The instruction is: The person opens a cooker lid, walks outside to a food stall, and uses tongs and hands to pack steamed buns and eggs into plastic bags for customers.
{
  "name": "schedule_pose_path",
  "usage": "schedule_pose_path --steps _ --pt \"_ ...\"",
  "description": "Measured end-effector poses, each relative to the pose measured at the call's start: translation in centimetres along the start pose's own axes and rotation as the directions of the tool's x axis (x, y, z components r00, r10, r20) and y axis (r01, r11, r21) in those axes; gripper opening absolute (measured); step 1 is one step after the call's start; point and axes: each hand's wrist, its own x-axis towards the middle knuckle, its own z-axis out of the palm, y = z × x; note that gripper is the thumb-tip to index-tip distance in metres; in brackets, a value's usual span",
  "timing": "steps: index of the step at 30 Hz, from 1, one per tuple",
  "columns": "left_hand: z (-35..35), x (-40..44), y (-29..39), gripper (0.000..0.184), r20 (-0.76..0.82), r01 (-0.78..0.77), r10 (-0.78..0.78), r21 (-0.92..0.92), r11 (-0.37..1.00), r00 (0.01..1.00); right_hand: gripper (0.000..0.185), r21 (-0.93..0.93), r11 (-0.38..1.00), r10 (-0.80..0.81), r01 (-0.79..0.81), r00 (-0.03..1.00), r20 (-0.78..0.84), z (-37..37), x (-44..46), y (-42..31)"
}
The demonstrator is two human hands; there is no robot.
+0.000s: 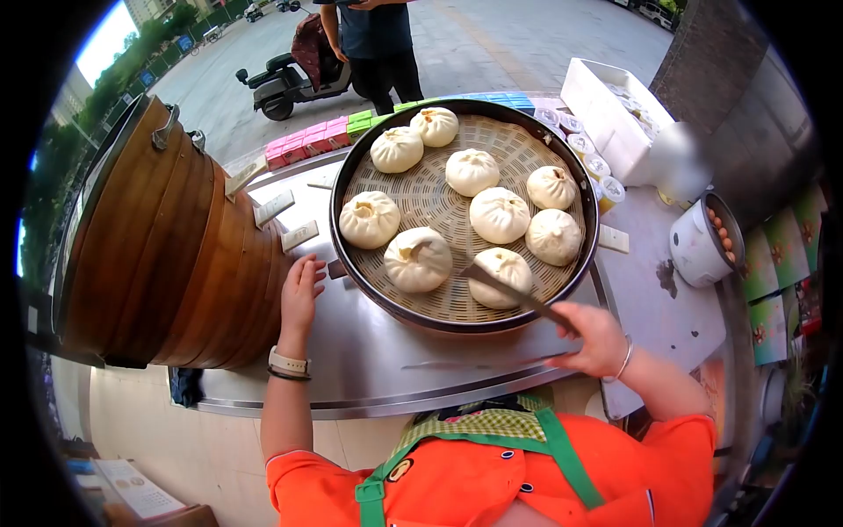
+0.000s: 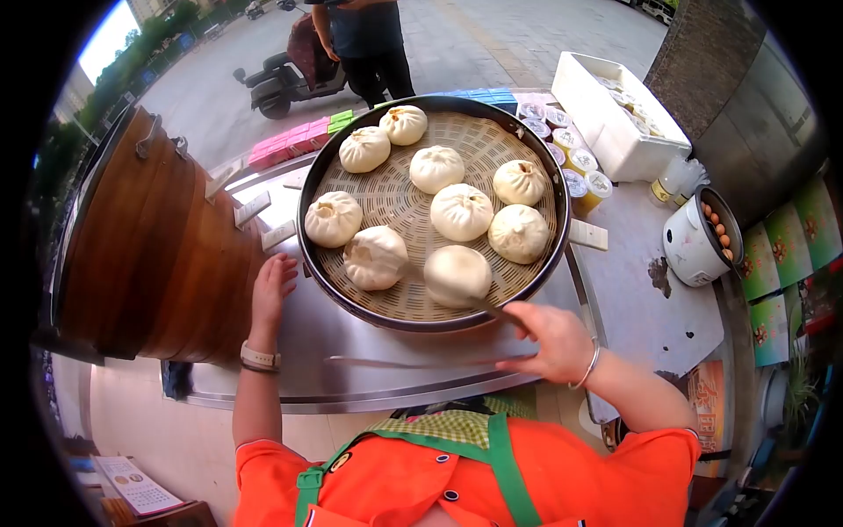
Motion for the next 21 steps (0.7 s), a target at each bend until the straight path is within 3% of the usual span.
schedule_pose_path --steps 1,3,5,9,12,16,17,18,20,21 --pt "-0.6 -1.5 -0.6 0.034 -0.033 0.008 -0.008 -0.015 1.000 0.999 0.062 0.010 1.000 -0.012 0.010 0.987 0.161 1.1 -0.1 -1.3" --pt "-1.6 -3.2 -1.2 0.033 -0.069 0.017 -0.018 -0.028 0.999 0.997 0.062 0.068 0.997 -0.002 -0.023 0.937 0.348 4.1 0.1 -1.8" --pt "-2.3 -4.2 -1.3 0.031 -0.100 0.005 -0.008 -0.030 1.000 0.995 0.058 0.001 1.000 0.025 -0.029 0.868 0.497 6.8 1.2 -1.9" --pt "-1.8 -5.3 -0.3 0.027 -0.079 -0.044 0.042 -0.025 0.999 0.996 0.050 -0.045 0.999 0.008 0.019 0.851 0.526 14.0 3.4 -0.6" --pt "-2.1 -6.0 -1.1 0.026 -0.033 -0.053 0.052 -0.019 0.998 0.998 0.052 -0.002 0.995 -0.091 0.104 0.885 0.457 17.3 4.8 -0.7" --pt "-1.5 -4.2 -1.0 0.028 0.049 -0.056 0.056 -0.008 0.998 0.997 0.057 -0.071 0.991 -0.089 0.117 0.944 0.318 18.9 5.5 -0.9" --pt "-1.2 -3.4 -0.9 0.028 0.062 -0.066 0.067 -0.011 0.998 0.996 0.052 -0.110 0.969 -0.197 0.221 0.960 0.197 18.6 5.5 -0.9" --pt "-0.8 -2.7 -0.8 0.030 0.043 -0.008 0.010 -0.060 0.998 0.999 0.048 -0.158 0.934 -0.311 0.321 0.946 0.087 18.2 5.1 -0.9" --pt "-0.1 -0.5 -1.1 0.033 0.034 0.048 -0.045 -0.112 0.992 0.998 0.042 -0.100 0.927 -0.362 0.361 0.932 0.011 13.1 4.5 -2.4" --pt "0.0 1.5 -1.9 0.036 0.036 0.081 -0.074 -0.267 0.960 0.997 0.035 -0.039 0.912 -0.411 0.409 0.909 -0.066 10.1 4.1 -3.0"
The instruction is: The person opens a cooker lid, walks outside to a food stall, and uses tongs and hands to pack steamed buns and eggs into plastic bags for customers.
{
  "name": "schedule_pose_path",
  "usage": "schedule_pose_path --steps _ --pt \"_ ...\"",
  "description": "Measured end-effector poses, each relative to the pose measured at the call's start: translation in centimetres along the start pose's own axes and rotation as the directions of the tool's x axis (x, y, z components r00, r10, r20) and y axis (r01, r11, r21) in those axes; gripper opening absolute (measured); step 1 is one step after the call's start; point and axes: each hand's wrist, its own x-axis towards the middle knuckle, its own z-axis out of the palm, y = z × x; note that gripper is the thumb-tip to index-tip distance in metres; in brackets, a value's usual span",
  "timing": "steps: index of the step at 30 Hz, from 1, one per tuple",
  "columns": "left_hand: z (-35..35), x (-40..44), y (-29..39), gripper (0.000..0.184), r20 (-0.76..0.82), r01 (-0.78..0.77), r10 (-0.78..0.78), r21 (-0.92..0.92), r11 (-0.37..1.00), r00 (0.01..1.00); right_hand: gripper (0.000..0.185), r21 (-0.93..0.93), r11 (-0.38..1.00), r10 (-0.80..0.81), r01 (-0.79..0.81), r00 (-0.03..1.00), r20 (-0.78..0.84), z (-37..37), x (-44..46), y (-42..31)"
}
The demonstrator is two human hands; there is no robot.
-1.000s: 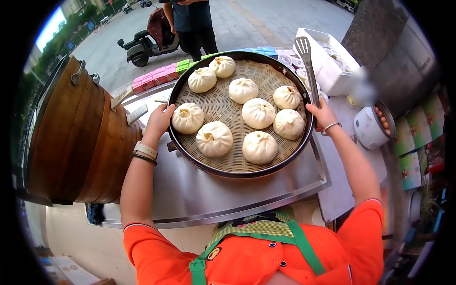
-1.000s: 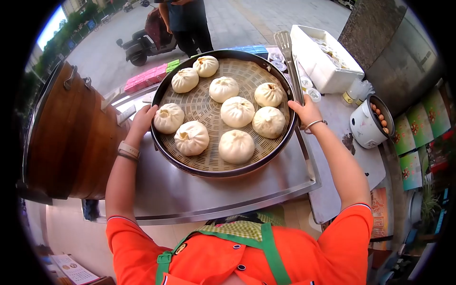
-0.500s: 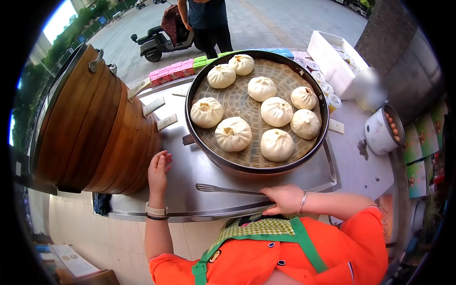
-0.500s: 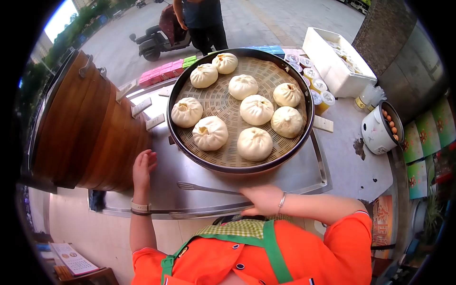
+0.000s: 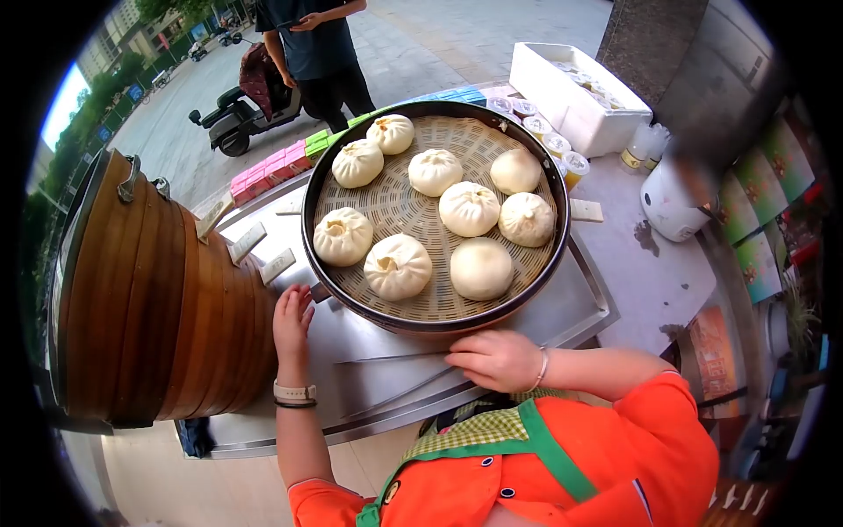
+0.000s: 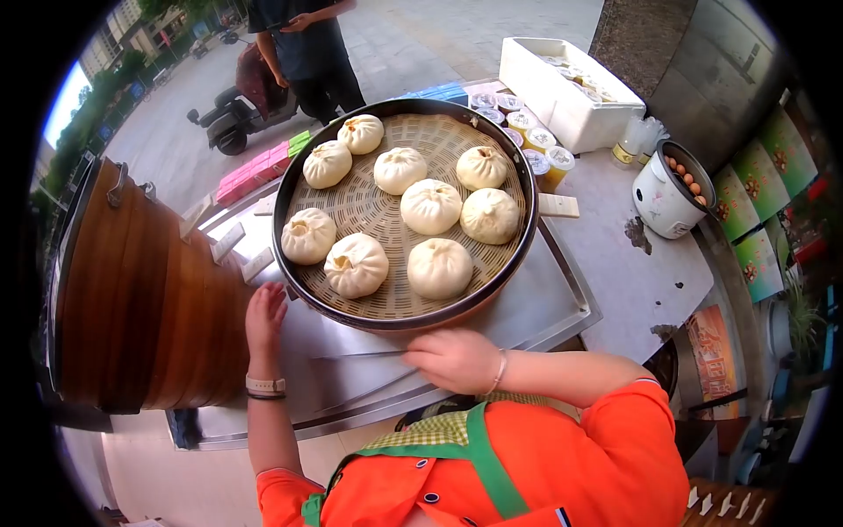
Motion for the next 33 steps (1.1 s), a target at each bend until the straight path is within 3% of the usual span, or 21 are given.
schedule_pose_path --steps 1,2,4,5,7,9,10,12,13,14,16,17,19,20,21,22,23,25,28,29,33 --pt "0.0 2.1 -0.5 0.040 -0.001 0.030 -0.030 -0.158 0.987 1.000 0.030 -0.086 0.995 0.032 -0.044 0.991 -0.130 -2.4 -0.5 -0.1" --pt "0.4 4.0 -0.7 0.043 -0.012 0.017 -0.020 -0.205 0.979 1.000 0.026 -0.160 0.981 0.062 -0.106 0.964 -0.258 -4.7 -1.3 -0.2" --pt "0.5 8.6 -1.3 0.051 0.027 0.023 -0.014 -0.351 0.936 1.000 0.024 -0.268 0.906 0.159 -0.327 0.851 -0.501 -8.7 -2.3 1.2" --pt "1.3 9.6 -0.3 0.055 0.027 0.052 -0.045 -0.430 0.901 0.999 0.028 -0.283 0.838 0.261 -0.467 0.798 -0.543 -10.2 -3.4 2.8" --pt "1.1 13.3 -0.1 0.054 0.107 0.066 -0.008 -0.545 0.836 0.994 0.040 -0.328 0.681 0.402 -0.655 0.709 -0.579 -12.1 -4.2 6.7" --pt "1.0 16.2 -0.1 0.047 0.170 0.062 0.051 -0.599 0.799 0.984 0.052 -0.452 0.516 0.547 -0.727 0.686 -0.479 -11.9 -5.5 10.5" --pt "0.6 17.0 0.1 0.043 0.208 0.050 0.100 -0.614 0.788 0.973 0.052 -0.450 0.523 0.544 -0.724 0.690 -0.478 -11.4 -5.2 11.5" --pt "0.0 18.3 -0.2 0.037 0.227 0.073 0.078 -0.590 0.804 0.971 0.059 -0.619 0.445 0.588 -0.647 0.732 -0.344 -10.3 -4.2 13.0" --pt "0.1 18.7 -0.4 0.037 0.318 0.157 0.042 -0.574 0.804 0.947 0.044 -0.625 0.455 0.493 -0.634 0.764 -0.416 -9.8 -4.1 13.9" --pt "0.0 19.1 -0.4 0.038 0.406 0.239 0.007 -0.550 0.800 0.914 0.044 -0.623 0.461 0.489 -0.631 0.767 -0.415 -9.9 -3.9 14.8" --pt "0.3 19.6 -0.1 0.039 0.473 0.271 -0.010 -0.486 0.831 0.881 0.024 -0.517 0.442 0.679 -0.733 0.650 -0.341 -10.3 -3.8 16.3" --pt "0.9 19.2 0.7 0.039 0.422 0.234 0.024 -0.547 0.804 0.906 0.010 -0.525 0.520 0.542 -0.673 0.736 -0.407 -10.3 -4.2 17.1" --pt "2.4 17.0 2.6 0.039 0.348 0.189 0.049 -0.617 0.763 0.936 0.015 -0.454 0.517 0.617 -0.725 0.684 -0.389 -10.8 -5.1 17.7" --pt "3.5 15.6 3.5 0.037 0.416 0.193 0.146 -0.669 0.718 0.898 0.018 -0.409 0.548 0.626 -0.730 0.682 -0.378 -11.5 -5.7 17.8" --pt "6.3 12.2 6.1 0.036 0.368 0.172 0.164 -0.725 0.667 0.915 0.019 -0.323 0.605 0.620 -0.728 0.685 -0.382 -11.7 -7.6 19.0" --pt "7.4 10.9 7.3 0.033 0.421 0.220 0.146 -0.702 0.677 0.895 0.019 -0.226 0.615 0.628 -0.755 0.642 -0.440 -12.4 -9.9 20.3" --pt "8.9 10.2 7.9 0.030 0.478 0.249 0.202 -0.719 0.649 0.855 0.020 -0.126 0.626 0.632 -0.769 0.596 -0.495 -13.1 -12.3 21.7" --pt "12.5 7.0 8.7 0.029 0.434 0.199 0.259 -0.763 0.615 0.863 0.020 0.154 0.615 0.688 -0.774 0.430 -0.585 -14.3 -14.9 21.9" --pt "16.8 4.6 6.9 0.030 0.487 0.318 0.237 -0.798 0.513 0.840 0.020 0.512 0.527 0.777 -0.679 0.141 -0.613 -15.8 -18.3 19.1" --pt "17.9 4.3 6.5 0.028 0.543 0.393 0.229 -0.786 0.478 0.808 0.021 0.573 0.507 0.788 -0.644 0.078 -0.611 -16.1 -19.4 17.9" --pt "26.4 -0.7 0.8 0.024 0.589 0.456 0.182 -0.754 0.472 0.787 0.021 0.705 0.464 0.804 -0.537 -0.078 -0.589 -16.0 -27.2 14.9"
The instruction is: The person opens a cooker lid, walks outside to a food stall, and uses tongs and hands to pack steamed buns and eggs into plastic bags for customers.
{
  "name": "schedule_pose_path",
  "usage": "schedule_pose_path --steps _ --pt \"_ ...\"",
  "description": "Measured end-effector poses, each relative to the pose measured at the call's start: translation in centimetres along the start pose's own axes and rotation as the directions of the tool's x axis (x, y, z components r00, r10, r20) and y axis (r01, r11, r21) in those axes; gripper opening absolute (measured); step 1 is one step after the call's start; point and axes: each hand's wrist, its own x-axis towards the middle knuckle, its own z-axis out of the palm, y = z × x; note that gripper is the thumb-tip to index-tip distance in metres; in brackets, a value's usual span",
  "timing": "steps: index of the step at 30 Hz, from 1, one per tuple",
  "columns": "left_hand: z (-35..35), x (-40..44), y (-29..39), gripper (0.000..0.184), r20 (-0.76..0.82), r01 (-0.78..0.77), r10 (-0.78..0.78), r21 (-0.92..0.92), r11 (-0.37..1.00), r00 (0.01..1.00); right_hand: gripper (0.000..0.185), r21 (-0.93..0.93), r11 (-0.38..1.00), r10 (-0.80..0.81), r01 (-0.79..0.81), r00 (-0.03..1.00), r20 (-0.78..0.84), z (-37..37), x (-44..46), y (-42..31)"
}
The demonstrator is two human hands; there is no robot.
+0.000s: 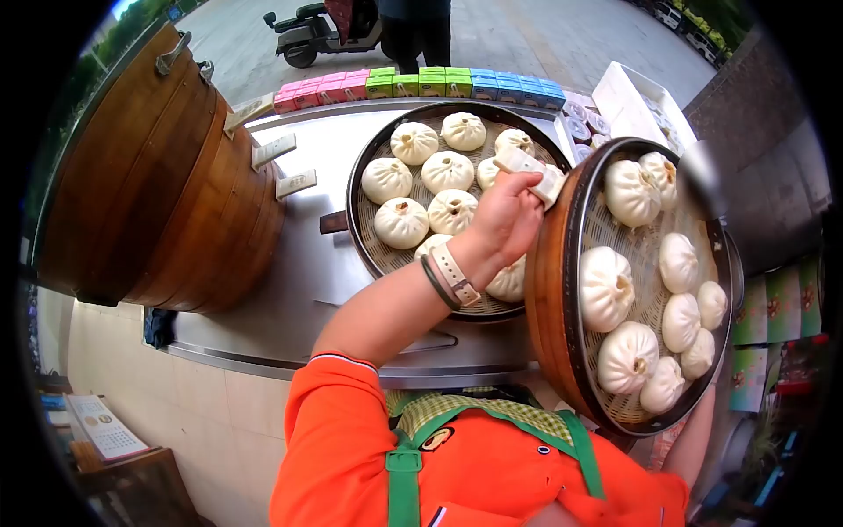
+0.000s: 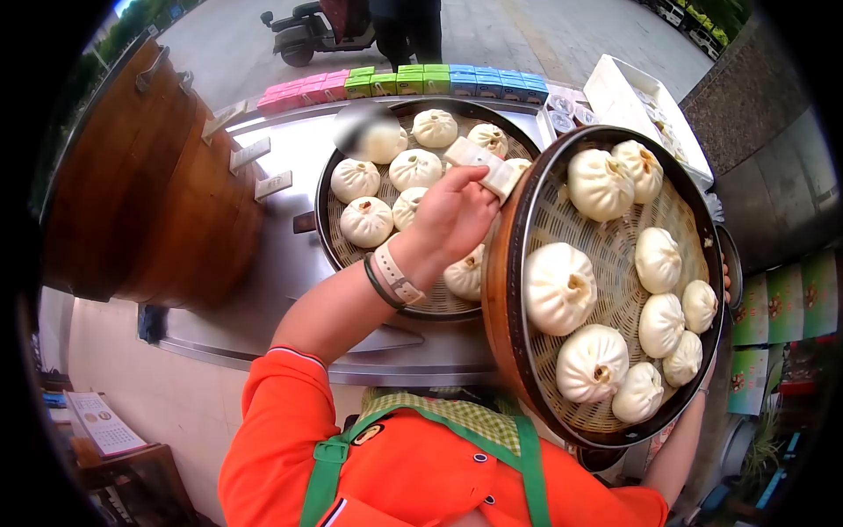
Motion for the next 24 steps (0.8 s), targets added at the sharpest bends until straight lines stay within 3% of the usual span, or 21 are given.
schedule_pose_path --steps 6,11,24 --pt "-0.2 1.2 -8.9 0.020 -0.176 0.127 -0.133 -0.045 0.991 0.975 0.022 0.056 0.993 0.107 -0.101 0.988 -0.109 -7.0 -3.2 2.9" --pt "-0.9 2.5 -13.6 0.020 -0.211 0.222 -0.232 -0.066 0.973 0.950 0.023 0.070 0.986 0.162 -0.153 0.976 -0.148 -10.4 -4.3 4.8" --pt "0.0 2.4 -15.9 0.028 -0.187 0.223 -0.225 -0.030 0.974 0.956 0.025 0.076 0.973 0.228 -0.216 0.942 -0.247 -15.6 -6.2 6.7"
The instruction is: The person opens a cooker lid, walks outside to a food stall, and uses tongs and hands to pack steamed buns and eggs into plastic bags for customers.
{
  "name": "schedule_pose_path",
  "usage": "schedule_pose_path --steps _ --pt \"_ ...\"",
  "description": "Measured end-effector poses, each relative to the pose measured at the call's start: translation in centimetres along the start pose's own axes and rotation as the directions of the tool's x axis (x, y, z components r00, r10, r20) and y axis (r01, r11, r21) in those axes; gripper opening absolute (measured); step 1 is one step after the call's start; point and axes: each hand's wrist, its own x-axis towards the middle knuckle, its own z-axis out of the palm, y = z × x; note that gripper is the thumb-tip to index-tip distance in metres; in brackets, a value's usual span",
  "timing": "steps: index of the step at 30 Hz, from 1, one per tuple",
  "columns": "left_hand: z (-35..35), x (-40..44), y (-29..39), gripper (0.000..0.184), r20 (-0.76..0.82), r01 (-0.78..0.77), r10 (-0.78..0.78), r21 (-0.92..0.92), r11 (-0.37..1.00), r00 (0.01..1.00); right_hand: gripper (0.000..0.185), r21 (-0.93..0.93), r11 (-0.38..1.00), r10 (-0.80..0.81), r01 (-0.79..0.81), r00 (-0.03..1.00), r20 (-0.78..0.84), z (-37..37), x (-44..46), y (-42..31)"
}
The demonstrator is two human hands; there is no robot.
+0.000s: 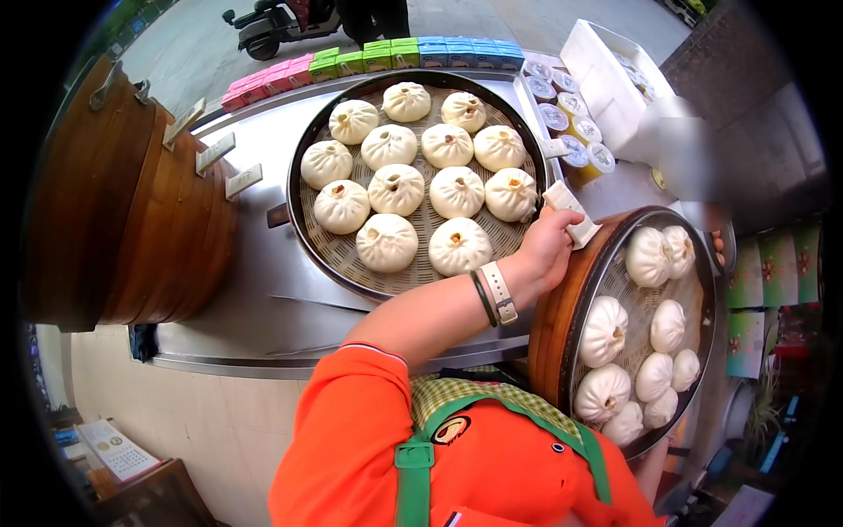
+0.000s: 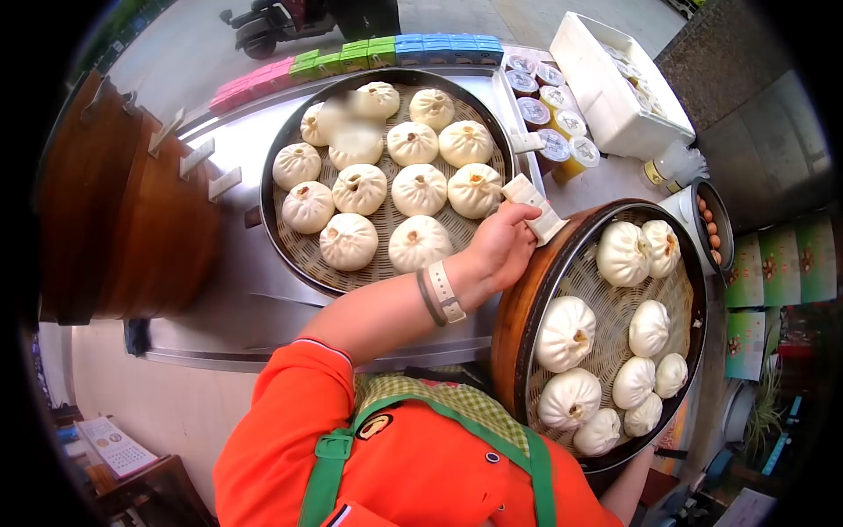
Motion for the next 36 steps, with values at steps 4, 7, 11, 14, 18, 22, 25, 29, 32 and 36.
schedule_pose_path --steps 4,7,11,14,18,22,25,29,32,36 --pt "-0.3 1.4 -1.0 0.032 0.034 0.041 -0.041 -0.003 0.999 0.999 0.026 0.011 1.000 0.010 -0.009 0.999 -0.039 -1.3 -0.4 0.5" --pt "0.0 1.8 -1.7 0.031 0.036 0.072 -0.072 0.001 0.997 0.997 0.026 0.007 1.000 0.016 -0.016 0.998 -0.066 -2.3 -0.7 0.7" --pt "0.3 2.0 -2.3 0.030 0.009 0.059 -0.060 0.017 0.998 0.998 0.027 0.005 1.000 0.028 -0.028 0.995 -0.091 -3.8 -1.2 1.0" --pt "1.1 1.9 -2.3 0.027 -0.047 0.059 -0.057 0.041 0.997 0.997 0.027 0.013 0.999 0.033 -0.031 0.994 -0.102 -4.5 -1.3 1.2" --pt "0.3 3.4 -3.8 0.030 0.001 0.122 -0.123 0.035 0.992 0.992 0.028 0.027 0.999 0.036 -0.033 0.992 -0.119 -5.5 -1.4 1.6" --pt "1.7 4.7 -5.4 0.031 -0.064 0.169 -0.166 0.047 0.984 0.984 0.028 0.049 0.998 0.041 -0.035 0.990 -0.132 -6.5 -1.0 1.8" --pt "3.2 5.9 -7.2 0.034 -0.080 0.213 -0.206 0.090 0.973 0.975 0.029 0.063 0.997 0.048 -0.039 0.988 -0.145 -7.7 -0.2 2.2" --pt "5.6 7.8 -11.7 0.033 -0.116 0.257 -0.241 0.156 0.954 0.964 0.029 0.073 0.997 0.054 -0.041 0.979 -0.196 -11.4 1.8 2.9" --pt "6.0 10.7 -16.8 0.035 -0.126 0.341 -0.322 0.184 0.922 0.938 0.030 0.063 0.997 0.067 -0.053 0.968 -0.243 -16.0 3.5 3.8" --pt "5.9 14.1 -23.9 0.036 -0.148 0.489 -0.469 0.159 0.858 0.871 0.031 0.015 0.996 0.085 -0.084 0.955 -0.283 -23.4 6.3 5.6"
